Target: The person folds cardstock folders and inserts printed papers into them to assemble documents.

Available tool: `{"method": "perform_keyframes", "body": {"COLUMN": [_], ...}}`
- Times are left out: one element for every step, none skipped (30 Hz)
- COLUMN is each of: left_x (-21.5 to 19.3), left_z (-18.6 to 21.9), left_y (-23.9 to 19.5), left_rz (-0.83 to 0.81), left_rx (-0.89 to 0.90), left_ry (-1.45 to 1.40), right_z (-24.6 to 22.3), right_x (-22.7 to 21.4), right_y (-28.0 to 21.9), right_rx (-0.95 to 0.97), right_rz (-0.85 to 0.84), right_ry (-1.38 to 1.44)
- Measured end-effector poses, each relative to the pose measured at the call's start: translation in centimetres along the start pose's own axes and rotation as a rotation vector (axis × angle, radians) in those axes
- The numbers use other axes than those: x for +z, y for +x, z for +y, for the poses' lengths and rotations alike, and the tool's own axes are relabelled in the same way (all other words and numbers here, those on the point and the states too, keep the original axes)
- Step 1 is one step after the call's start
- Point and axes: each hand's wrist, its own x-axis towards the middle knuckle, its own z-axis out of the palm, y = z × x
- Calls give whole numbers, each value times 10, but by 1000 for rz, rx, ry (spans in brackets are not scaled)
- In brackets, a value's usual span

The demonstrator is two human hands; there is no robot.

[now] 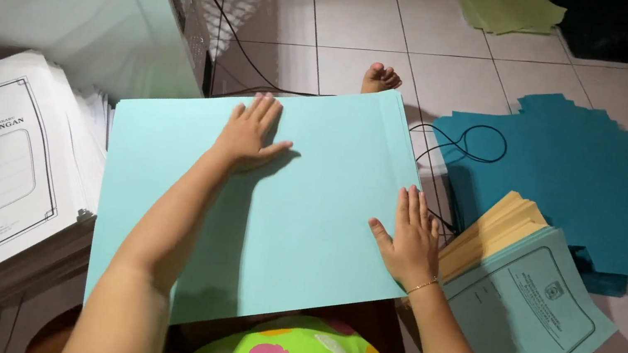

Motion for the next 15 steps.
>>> {"method": "perform_keyframes", "body": {"left_x": [2, 7, 12, 5, -1, -11, -20, -29, -38, -48, -58, -67, -66, -66, -67], "left_z": [1, 5, 10, 29, 48, 64, 82, 100, 118, 123, 128, 134, 125, 115, 106], "left_y": [3, 4, 5, -15, -34, -52, -88, -120, -152, -173, -193, -214, -210, -201, -192], "left_rz": [0, 23, 47, 38, 20, 6, 0, -64, -128, -132, -174, -216, -220, -224, -228], "left_rx": [-8, -201, -393, -398, -301, -205, -210, -12, 186, 185, 340, 496, 495, 558, 620], "left_ry": [2, -53, -107, -110, -109, -103, -101, -83, -65, -66, -121, -179, -184, -180, -176], "right_z": [-1, 0, 2, 3, 4, 4, 4, 4, 4, 4, 4, 4, 4, 4, 3], "right_x": [1, 2, 3, 3, 4, 5, 5, 5, 5, 5, 5, 5, 7, 6, 4], "right_y": [3, 2, 1, 0, -1, 2, 0, 1, 1, 2, 3, 3, 0, 1, 2], "right_rx": [-8, -7, -6, -7, -11, -17, -21, -22, -22, -22, -23, -23, -21, -23, -25], "right_rz": [-2, 7, 15, 4, 12, 25, 18, 23, 28, 24, 31, 37, 31, 29, 28], "right_ry": [0, -7, -14, -15, -1, 18, 21, 16, 11, 12, 10, 5, 3, 3, 2]}}
